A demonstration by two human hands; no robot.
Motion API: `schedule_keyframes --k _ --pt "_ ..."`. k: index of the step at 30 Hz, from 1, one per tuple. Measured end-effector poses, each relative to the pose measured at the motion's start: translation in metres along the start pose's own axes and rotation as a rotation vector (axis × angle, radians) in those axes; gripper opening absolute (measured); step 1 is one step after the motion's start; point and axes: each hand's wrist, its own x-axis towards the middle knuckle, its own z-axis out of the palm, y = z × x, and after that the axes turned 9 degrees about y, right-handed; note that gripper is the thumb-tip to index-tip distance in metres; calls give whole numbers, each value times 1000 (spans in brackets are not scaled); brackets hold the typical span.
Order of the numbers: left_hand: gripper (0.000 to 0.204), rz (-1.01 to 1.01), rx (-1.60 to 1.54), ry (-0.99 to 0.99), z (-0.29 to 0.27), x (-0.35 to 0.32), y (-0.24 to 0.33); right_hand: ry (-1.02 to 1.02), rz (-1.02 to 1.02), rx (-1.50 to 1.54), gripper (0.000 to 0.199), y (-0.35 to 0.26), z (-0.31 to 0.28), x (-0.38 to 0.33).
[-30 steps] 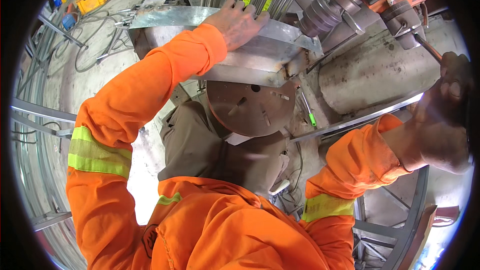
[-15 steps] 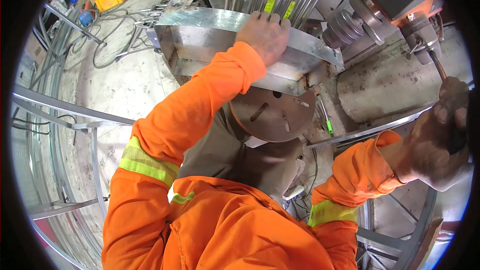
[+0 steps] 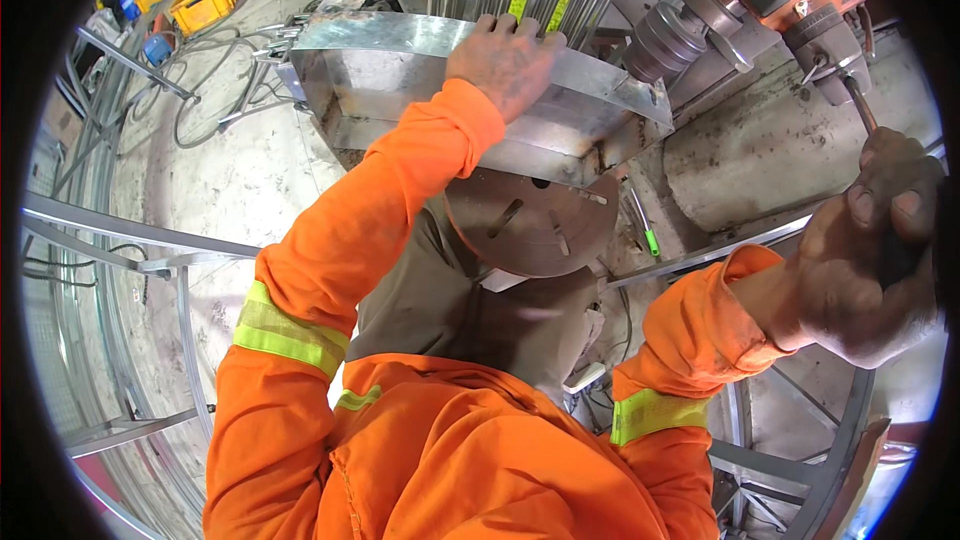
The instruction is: Drilling holes into a fabricated metal part using a drill press machine.
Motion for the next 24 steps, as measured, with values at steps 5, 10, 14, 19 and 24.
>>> schedule_keyframes --k 5,10,14,19,24 --pt "23 -17 9 32 12 4 11 1077 -477 261 39 -7 67 -8" --pt "22 -6 7 23 9 1 3 1253 -431 489 32 13 68 -26" --pt "22 -24 -3 45 9 2 6 1226 -455 383 31 10 67 -27" --pt "21 -22 0 68 11 3 9 1186 -480 272 32 7 75 -27" --pt "22 -2 24 68 12 4 5 1140 -495 154 32 2 87 -27"
